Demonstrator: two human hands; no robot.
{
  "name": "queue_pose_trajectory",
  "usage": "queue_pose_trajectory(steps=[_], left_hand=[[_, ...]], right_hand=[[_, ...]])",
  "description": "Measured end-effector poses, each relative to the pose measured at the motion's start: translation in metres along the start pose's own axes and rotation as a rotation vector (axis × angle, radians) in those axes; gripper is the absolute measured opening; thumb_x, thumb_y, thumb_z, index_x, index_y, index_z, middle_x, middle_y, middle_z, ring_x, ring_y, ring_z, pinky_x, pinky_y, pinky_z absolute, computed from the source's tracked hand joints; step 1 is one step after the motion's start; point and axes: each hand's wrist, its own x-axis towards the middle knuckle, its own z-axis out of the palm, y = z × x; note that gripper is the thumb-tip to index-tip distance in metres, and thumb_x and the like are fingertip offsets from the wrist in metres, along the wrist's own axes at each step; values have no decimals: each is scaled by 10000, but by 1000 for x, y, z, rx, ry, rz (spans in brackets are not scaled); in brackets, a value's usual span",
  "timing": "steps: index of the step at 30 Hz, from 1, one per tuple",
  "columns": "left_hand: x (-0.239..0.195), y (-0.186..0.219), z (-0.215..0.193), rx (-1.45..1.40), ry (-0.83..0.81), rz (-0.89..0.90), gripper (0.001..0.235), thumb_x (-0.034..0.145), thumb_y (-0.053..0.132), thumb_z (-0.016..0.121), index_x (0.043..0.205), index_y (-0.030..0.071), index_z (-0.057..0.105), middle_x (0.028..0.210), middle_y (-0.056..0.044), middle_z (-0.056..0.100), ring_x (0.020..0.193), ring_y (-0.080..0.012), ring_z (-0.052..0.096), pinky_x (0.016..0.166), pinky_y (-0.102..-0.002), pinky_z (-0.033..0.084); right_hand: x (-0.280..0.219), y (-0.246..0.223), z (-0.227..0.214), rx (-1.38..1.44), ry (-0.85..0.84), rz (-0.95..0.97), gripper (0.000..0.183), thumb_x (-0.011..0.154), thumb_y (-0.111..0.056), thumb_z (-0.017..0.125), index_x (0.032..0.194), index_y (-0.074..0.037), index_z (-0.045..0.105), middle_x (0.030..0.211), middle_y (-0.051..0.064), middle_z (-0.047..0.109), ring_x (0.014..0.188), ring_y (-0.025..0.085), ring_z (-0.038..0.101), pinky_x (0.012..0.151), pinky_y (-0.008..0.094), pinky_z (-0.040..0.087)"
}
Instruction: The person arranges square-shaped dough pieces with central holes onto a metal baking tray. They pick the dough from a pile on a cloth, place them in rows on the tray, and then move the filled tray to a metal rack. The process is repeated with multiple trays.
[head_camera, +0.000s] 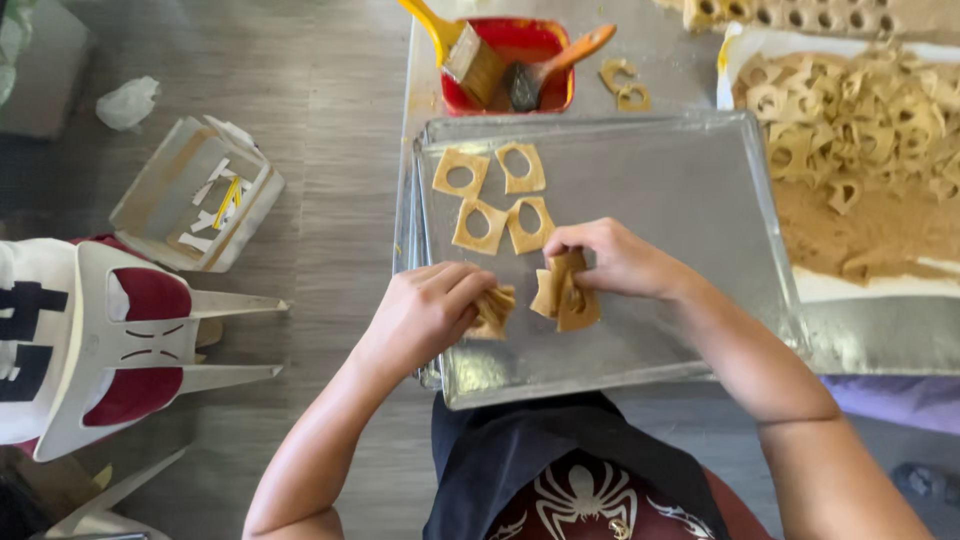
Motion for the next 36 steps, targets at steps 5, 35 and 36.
queue_pose_trajectory(steps=[5,35,36], left_hand=[[2,-30,50,147,15,-157,227,746,68,740,965,109,701,895,-43,707,814,-274,700,683,-390,563],[50,21,72,-285,-376,-81,145,793,117,697,925,135,755,844,-55,752,776,-280,727,690,-408,572],[66,11,91,-302,-388,-122,152,805,119,687,936,141,760,829,-60,748,753,-266,735,707,-395,588]], right_hand=[[23,18,27,-302,239,-171,341,675,71,748,987,-39,666,1021,103,703,973,285,666,836,333,537],[88,102,-76,-315,179,86,166,756,-66,808,879,-79,697,861,75,684,771,154,638,704,318,519],[96,107,-79,-377,211,13,173,741,-74,834,851,-75,702,854,92,662,782,157,636,713,319,523]])
